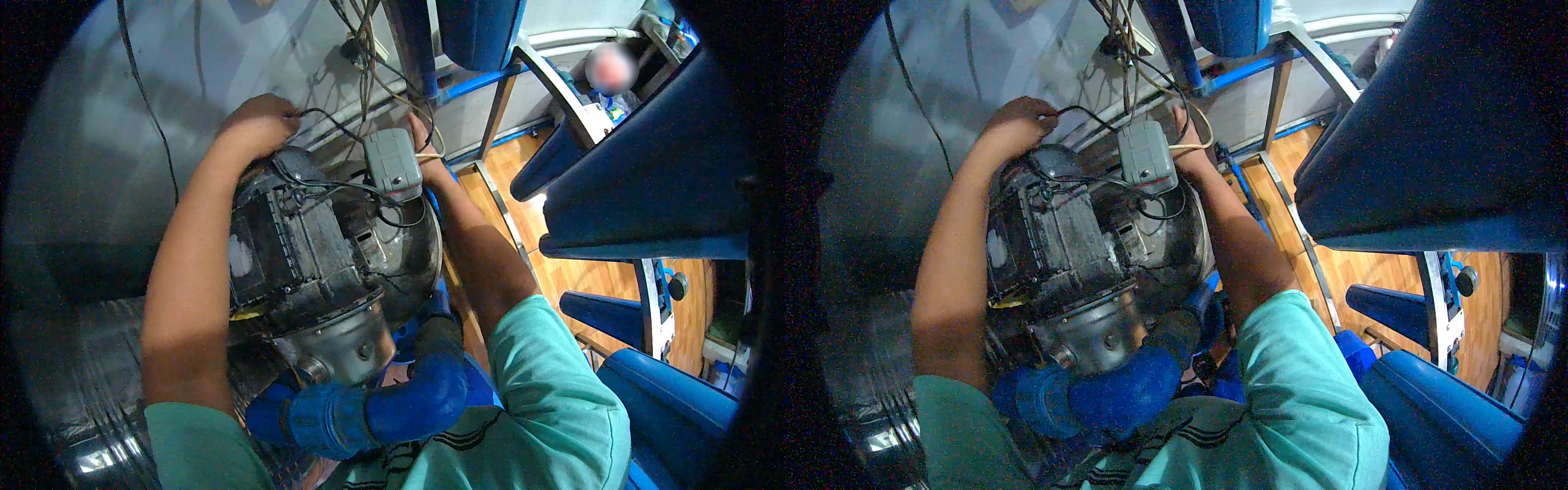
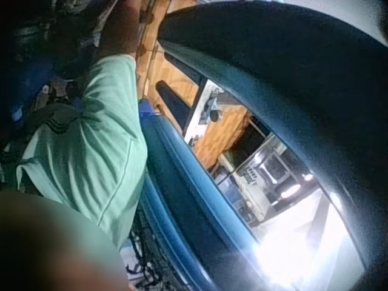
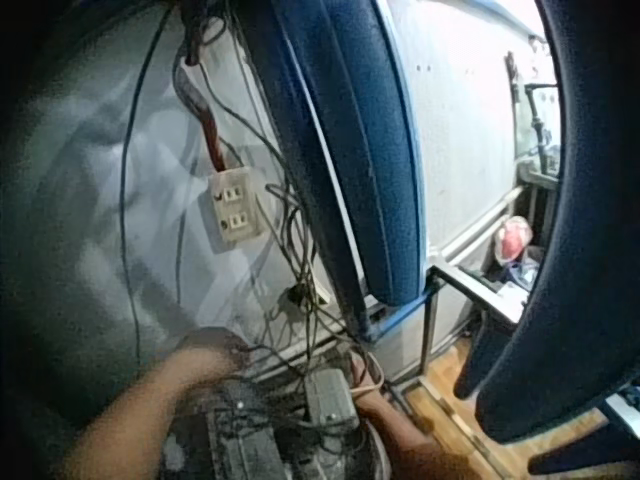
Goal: The person is working on a mechanical pump, manipulating wires and adjusting components. They appear to be troubleshooting or repairing the pump, focusing on the electrical connections and the pump body.
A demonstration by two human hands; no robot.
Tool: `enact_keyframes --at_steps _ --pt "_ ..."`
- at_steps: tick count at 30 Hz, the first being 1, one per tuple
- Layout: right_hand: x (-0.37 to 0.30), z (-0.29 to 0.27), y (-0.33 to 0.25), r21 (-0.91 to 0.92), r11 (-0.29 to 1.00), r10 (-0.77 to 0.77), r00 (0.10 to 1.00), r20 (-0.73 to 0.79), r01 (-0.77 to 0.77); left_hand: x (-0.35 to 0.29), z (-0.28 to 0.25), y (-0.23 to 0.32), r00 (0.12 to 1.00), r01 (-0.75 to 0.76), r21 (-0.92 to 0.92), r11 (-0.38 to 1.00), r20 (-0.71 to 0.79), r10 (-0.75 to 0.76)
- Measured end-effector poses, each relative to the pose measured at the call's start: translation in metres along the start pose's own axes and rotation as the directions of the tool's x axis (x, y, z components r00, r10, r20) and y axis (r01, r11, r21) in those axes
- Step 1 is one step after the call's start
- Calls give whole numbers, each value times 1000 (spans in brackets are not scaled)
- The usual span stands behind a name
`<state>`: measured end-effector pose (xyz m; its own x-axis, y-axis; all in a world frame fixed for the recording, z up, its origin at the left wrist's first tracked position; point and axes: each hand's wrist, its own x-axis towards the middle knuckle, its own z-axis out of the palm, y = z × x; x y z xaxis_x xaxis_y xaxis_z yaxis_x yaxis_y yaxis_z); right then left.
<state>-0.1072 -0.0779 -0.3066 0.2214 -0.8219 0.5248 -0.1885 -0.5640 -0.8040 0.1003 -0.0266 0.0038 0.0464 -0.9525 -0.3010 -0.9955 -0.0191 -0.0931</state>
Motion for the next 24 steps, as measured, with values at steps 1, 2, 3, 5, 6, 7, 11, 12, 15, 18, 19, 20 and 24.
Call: enact_keyframes --at_steps 1,2,3,5,6,7,11,12,15,18,19,20,24 --pt "11 8 -24 159 987 -4 1000 3 4 -9 8 -3 999 -36 -28 999 -42 35" --pt "16 6 -16 193 977 68 993 100 -86 -8 5 10 988 -123 -39 992 -99 118" --pt "27 3 -6 217 960 136 971 194 -178 -6 0 25 981 -182 -19 983 -77 180" --pt "27 1 -13 195 948 169 920 354 -250 -8 -3 37 967 -255 4 967 -23 255" --pt "28 -2 -16 175 944 183 887 424 -279 -9 -4 41 966 -260 -13 966 -19 259" --pt "23 -5 -32 285 832 300 819 489 -475 -11 -4 39 969 -247 -38 968 -6 247" --pt "4 -36 -82 287 828 280 799 532 -482 -34 4 44 932 -332 77 940 -124 339" --pt "-2 -40 -84 273 801 334 777 534 -533 -40 6 49 889 -412 155 898 -147 433" --pt "-19 -54 -72 173 758 459 703 543 -629 -58 -1 82 846 -528 225 819 63 529" --pt "-36 -66 -54 13 808 495 690 528 -589 -65 10 88 772 -579 -3 815 320 549" --pt "-47 -68 -52 3 813 513 718 470 -582 -68 8 93 769 -560 45 827 399 499" --pt "-57 -70 -49 -6 821 522 747 411 -570 -71 12 91 790 -585 149 798 329 518" --pt "-70 -76 -71 -317 738 672 694 258 -596 -79 29 91 830 -558 413 720 300 471"
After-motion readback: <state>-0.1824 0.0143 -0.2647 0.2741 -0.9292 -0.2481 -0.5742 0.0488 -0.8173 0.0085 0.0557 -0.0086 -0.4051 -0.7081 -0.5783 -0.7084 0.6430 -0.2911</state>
